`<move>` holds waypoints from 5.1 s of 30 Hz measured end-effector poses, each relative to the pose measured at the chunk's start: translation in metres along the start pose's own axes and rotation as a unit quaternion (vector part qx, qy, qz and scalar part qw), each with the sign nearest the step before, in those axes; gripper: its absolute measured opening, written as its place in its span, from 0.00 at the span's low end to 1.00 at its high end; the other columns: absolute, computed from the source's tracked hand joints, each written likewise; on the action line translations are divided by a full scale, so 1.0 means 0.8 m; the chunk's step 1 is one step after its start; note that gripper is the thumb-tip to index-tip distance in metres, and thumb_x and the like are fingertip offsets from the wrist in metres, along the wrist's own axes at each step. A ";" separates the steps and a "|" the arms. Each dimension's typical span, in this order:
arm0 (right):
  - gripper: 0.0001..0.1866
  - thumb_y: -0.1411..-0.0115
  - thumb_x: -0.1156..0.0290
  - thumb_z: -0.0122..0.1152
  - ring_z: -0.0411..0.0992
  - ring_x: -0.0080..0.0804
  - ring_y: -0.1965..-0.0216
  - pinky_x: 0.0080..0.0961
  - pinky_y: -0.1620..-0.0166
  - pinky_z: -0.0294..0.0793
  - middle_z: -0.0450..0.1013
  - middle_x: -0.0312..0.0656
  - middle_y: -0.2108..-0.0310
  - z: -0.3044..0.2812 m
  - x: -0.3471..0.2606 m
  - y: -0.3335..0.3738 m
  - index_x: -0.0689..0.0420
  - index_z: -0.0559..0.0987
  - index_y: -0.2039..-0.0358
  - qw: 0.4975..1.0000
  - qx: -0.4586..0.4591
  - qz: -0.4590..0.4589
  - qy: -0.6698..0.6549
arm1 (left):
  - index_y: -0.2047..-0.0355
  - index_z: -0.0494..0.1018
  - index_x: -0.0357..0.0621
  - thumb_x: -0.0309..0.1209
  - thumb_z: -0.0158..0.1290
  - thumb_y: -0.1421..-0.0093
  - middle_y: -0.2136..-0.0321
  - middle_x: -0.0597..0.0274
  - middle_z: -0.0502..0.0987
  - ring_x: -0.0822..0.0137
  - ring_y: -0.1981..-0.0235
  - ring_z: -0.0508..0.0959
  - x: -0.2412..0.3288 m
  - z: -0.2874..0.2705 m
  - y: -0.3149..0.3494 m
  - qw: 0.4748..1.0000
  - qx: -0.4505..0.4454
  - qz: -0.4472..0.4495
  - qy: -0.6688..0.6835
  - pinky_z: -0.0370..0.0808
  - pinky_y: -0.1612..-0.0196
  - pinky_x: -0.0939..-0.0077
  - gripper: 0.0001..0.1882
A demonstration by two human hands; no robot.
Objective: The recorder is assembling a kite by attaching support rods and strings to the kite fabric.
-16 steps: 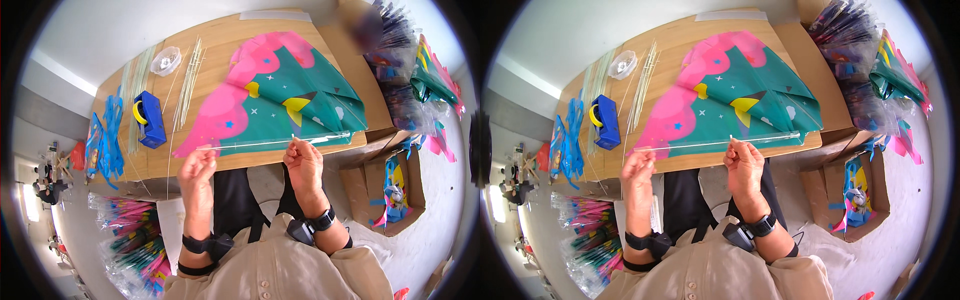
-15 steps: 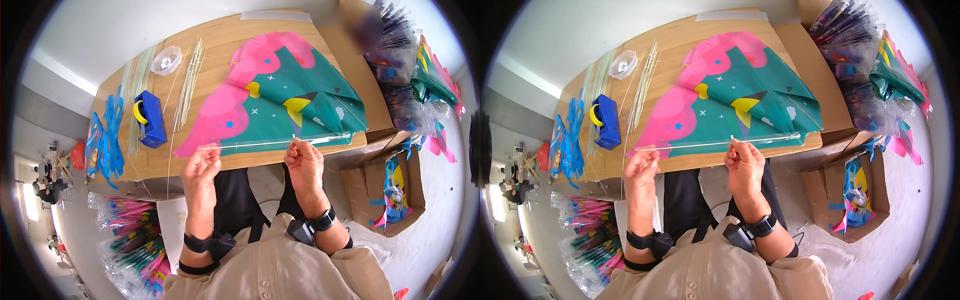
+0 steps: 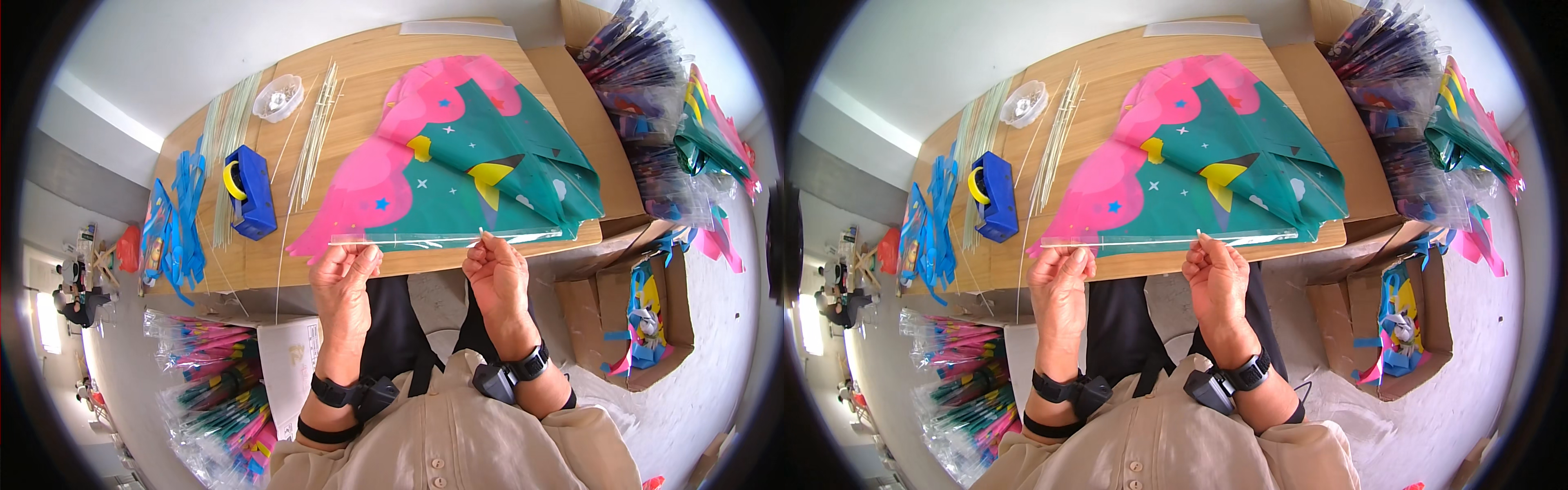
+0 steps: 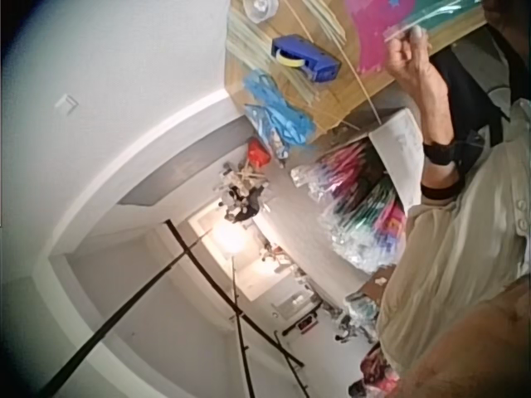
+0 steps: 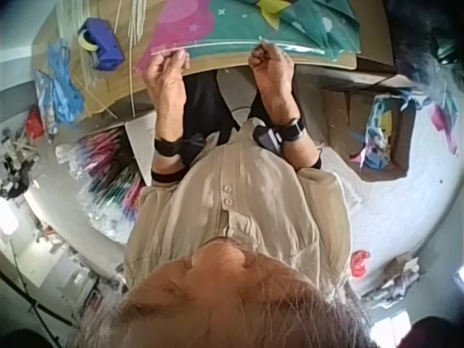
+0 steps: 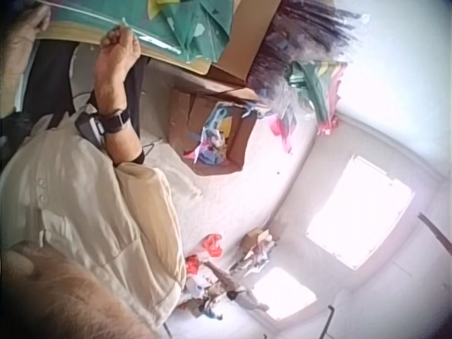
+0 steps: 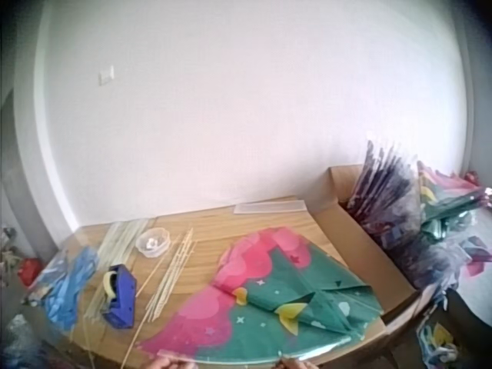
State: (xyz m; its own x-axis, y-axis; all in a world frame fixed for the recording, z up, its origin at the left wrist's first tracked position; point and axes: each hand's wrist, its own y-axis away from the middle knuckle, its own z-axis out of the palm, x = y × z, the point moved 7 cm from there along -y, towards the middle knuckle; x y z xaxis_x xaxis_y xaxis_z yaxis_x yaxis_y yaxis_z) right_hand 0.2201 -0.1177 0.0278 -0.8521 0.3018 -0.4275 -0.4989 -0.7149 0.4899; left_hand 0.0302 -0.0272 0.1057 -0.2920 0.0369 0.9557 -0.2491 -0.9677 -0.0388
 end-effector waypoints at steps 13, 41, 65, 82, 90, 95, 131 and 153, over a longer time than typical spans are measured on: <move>0.04 0.41 0.79 0.54 0.65 0.25 0.76 0.19 0.75 0.63 0.67 0.42 0.76 0.000 0.010 0.005 0.66 0.71 0.72 1.000 -0.003 0.013 -0.022 | 0.69 0.74 0.38 0.24 0.58 0.45 0.75 0.67 0.74 0.77 0.75 0.70 -0.002 0.015 0.005 1.000 0.018 -0.006 0.006 0.66 0.72 0.84 0.05; 0.11 0.40 0.68 0.58 0.66 0.18 0.78 0.15 0.74 0.66 0.75 0.41 0.72 0.075 -0.034 0.104 0.65 0.77 0.65 0.866 -0.243 -0.041 0.436 | 0.70 0.70 0.37 0.24 0.54 0.42 0.76 0.62 0.72 0.72 0.75 0.70 0.050 -0.006 -0.007 0.993 0.057 0.097 0.043 0.68 0.68 0.77 0.04; 0.15 0.56 0.83 0.63 0.69 0.44 0.74 0.32 0.69 0.70 0.72 0.45 0.72 0.149 -0.084 0.143 0.65 0.75 0.64 0.524 -0.251 -0.594 0.556 | 0.72 0.71 0.37 0.23 0.55 0.43 0.79 0.63 0.73 0.73 0.79 0.71 0.040 -0.017 -0.005 0.989 0.114 0.069 0.069 0.69 0.72 0.78 0.03; 0.18 0.44 0.72 0.63 0.73 0.23 0.67 0.17 0.64 0.72 0.76 0.40 0.65 -0.059 -0.024 0.013 0.66 0.73 0.56 0.964 -0.080 0.041 0.252 | 0.73 0.70 0.44 0.24 0.54 0.42 0.80 0.66 0.71 0.75 0.79 0.69 -0.062 -0.129 0.003 0.971 0.189 -0.079 0.126 0.65 0.73 0.78 0.04; 0.10 0.43 0.74 0.60 0.73 0.27 0.66 0.22 0.61 0.73 0.75 0.40 0.66 0.004 0.059 0.020 0.62 0.75 0.61 0.979 -0.116 0.169 0.014 | 0.71 0.71 0.38 0.22 0.56 0.45 0.79 0.61 0.73 0.72 0.79 0.71 -0.068 -0.019 0.006 0.985 0.109 -0.083 0.110 0.67 0.75 0.78 0.04; 0.06 0.41 0.72 0.59 0.72 0.26 0.70 0.22 0.64 0.74 0.74 0.41 0.69 0.001 0.067 0.017 0.61 0.76 0.68 0.989 -0.081 0.126 -0.001 | 0.68 0.71 0.41 0.21 0.56 0.45 0.76 0.62 0.74 0.71 0.75 0.75 -0.057 -0.010 0.013 0.990 0.099 -0.062 0.084 0.67 0.74 0.79 0.05; 0.08 0.44 0.73 0.62 0.69 0.21 0.76 0.17 0.72 0.67 0.75 0.41 0.75 0.011 0.015 0.014 0.67 0.80 0.71 0.951 -0.102 -0.127 0.264 | 0.72 0.70 0.37 0.20 0.54 0.44 0.74 0.70 0.69 0.82 0.75 0.64 0.028 -0.010 0.002 0.926 0.013 0.179 -0.331 0.63 0.70 0.88 0.04; 0.10 0.42 0.72 0.60 0.67 0.23 0.77 0.18 0.72 0.66 0.74 0.42 0.75 0.011 0.021 0.014 0.67 0.78 0.74 0.981 -0.118 -0.026 0.153 | 0.70 0.71 0.37 0.21 0.53 0.42 0.65 0.60 0.75 0.79 0.72 0.70 0.012 -0.023 -0.007 0.938 0.057 0.151 -0.305 0.69 0.69 0.86 0.02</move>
State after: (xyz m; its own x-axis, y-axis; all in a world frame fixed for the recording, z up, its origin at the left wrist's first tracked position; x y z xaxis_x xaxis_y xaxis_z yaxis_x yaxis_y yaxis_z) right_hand 0.1988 -0.1150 0.0326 -0.7210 0.1649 -0.6730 -0.4596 -0.8407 0.2863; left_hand 0.0121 -0.0167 0.1102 0.2587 -0.3602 0.8963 -0.1305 -0.9324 -0.3371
